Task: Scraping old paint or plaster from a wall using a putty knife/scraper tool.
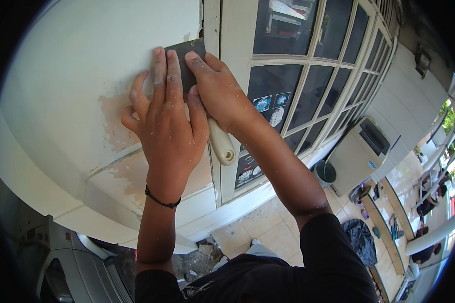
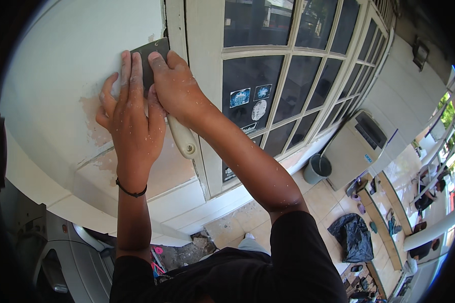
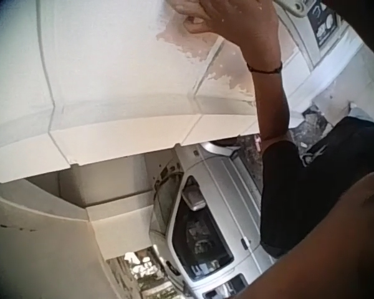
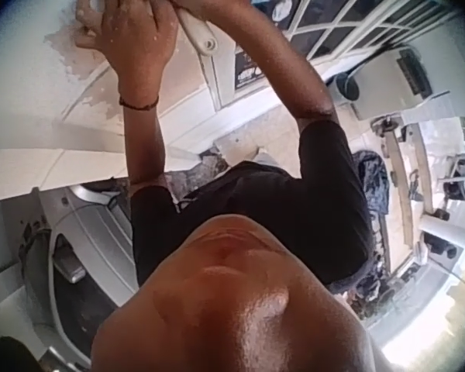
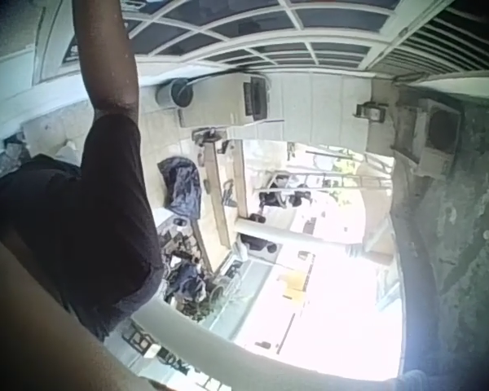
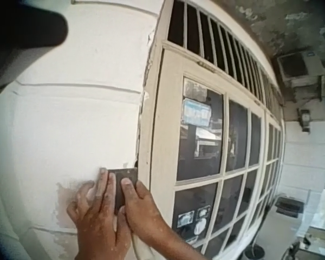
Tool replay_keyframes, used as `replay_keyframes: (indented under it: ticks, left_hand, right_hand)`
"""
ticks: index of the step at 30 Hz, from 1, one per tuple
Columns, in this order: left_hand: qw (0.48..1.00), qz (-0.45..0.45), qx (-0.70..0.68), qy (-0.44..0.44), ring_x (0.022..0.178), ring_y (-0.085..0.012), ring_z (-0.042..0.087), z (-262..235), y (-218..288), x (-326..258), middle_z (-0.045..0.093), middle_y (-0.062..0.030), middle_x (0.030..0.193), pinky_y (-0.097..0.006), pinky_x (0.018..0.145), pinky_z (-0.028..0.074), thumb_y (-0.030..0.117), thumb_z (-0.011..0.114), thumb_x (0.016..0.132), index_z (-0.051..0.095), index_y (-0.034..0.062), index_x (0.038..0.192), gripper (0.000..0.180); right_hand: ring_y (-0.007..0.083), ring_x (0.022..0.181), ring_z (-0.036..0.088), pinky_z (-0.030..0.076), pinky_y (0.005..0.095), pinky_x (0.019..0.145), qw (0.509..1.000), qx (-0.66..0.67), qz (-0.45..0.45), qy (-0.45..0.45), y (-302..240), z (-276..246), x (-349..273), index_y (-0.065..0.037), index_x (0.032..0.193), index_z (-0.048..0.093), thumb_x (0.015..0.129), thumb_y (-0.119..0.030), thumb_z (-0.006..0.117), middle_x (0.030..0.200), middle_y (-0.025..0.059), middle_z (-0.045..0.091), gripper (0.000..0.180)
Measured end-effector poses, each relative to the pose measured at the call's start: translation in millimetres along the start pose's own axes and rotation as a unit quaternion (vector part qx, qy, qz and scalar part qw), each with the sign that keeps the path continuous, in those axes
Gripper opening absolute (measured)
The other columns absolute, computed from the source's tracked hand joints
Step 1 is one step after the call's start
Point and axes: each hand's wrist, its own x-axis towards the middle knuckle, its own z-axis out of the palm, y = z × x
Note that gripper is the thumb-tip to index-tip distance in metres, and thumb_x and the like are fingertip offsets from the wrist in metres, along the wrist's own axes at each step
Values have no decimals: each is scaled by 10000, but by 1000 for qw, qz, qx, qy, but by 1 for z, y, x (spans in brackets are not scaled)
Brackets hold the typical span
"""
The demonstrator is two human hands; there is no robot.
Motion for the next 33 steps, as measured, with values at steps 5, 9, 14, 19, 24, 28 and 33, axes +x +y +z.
replay_keyframes:
  ticks: [5, 9, 14, 19, 24, 28, 33]
  left_hand:
    - [1000, 8, -13, -3, 1414, -363, 355, 3, -2, 2, 435, -75, 1613, -541, 1088, 193, 276, 508, 1016, 457, 84, 1540, 560]
    - [999, 0, -3, -41, 1473, -380, 303, 2, 1, -16, 436, -66, 1613, -551, 1094, 186, 302, 487, 1037, 434, 105, 1561, 562]
    - [997, 12, 29, -69, 1500, -394, 280, 4, 3, -22, 393, -52, 1641, -560, 1094, 189, 289, 501, 1022, 409, 107, 1578, 592]
    - [996, -6, 23, -85, 1505, -398, 278, 3, 13, -31, 375, -83, 1647, -562, 1096, 183, 270, 536, 986, 405, 83, 1576, 632]
    - [996, -7, -8, -88, 1513, -389, 270, 12, 19, -26, 367, -107, 1647, -574, 1089, 180, 267, 552, 956, 408, 68, 1571, 662]
    - [996, -16, 6, -87, 1512, -389, 265, 14, 30, -22, 372, -95, 1647, -575, 1085, 188, 266, 553, 949, 407, 72, 1573, 670]
    - [999, -11, 5, -53, 1494, -389, 281, 21, 22, -14, 369, -60, 1651, -567, 1083, 195, 248, 537, 962, 415, 91, 1573, 643]
  right_hand:
    - [146, 568, 548, 476, 290, 527, 995, -39, 75, -52, -25, -18, -7, -43, 1146, 416, 1062, -370, 488, 758, 79, 594, 345]
    - [113, 559, 528, 454, 276, 487, 995, 62, 9, -78, 12, -25, -27, -79, 1219, 404, 1058, -267, 521, 813, 51, 586, 273]
    - [89, 550, 503, 447, 260, 480, 992, 88, 30, -82, 22, -22, -26, -68, 1184, 409, 1073, -236, 498, 784, 34, 554, 220]
    - [93, 712, 548, 484, 276, 606, 998, -50, -31, -35, 29, -29, -24, -32, 1065, 451, 1072, -234, 515, 857, 63, 575, 212]
    - [102, 870, 568, 510, 283, 741, 993, -44, -112, 0, 40, -32, -19, -12, 1104, 502, 1069, -221, 518, 953, 79, 629, 212]
    - [104, 908, 568, 512, 273, 787, 997, 61, -22, -41, 39, -37, -14, -3, 1134, 551, 1070, -205, 518, 1027, 70, 655, 214]
    - [90, 884, 556, 498, 267, 759, 991, 76, -106, -5, 43, -28, 0, -14, 1125, 552, 1089, -234, 504, 993, 51, 651, 228]
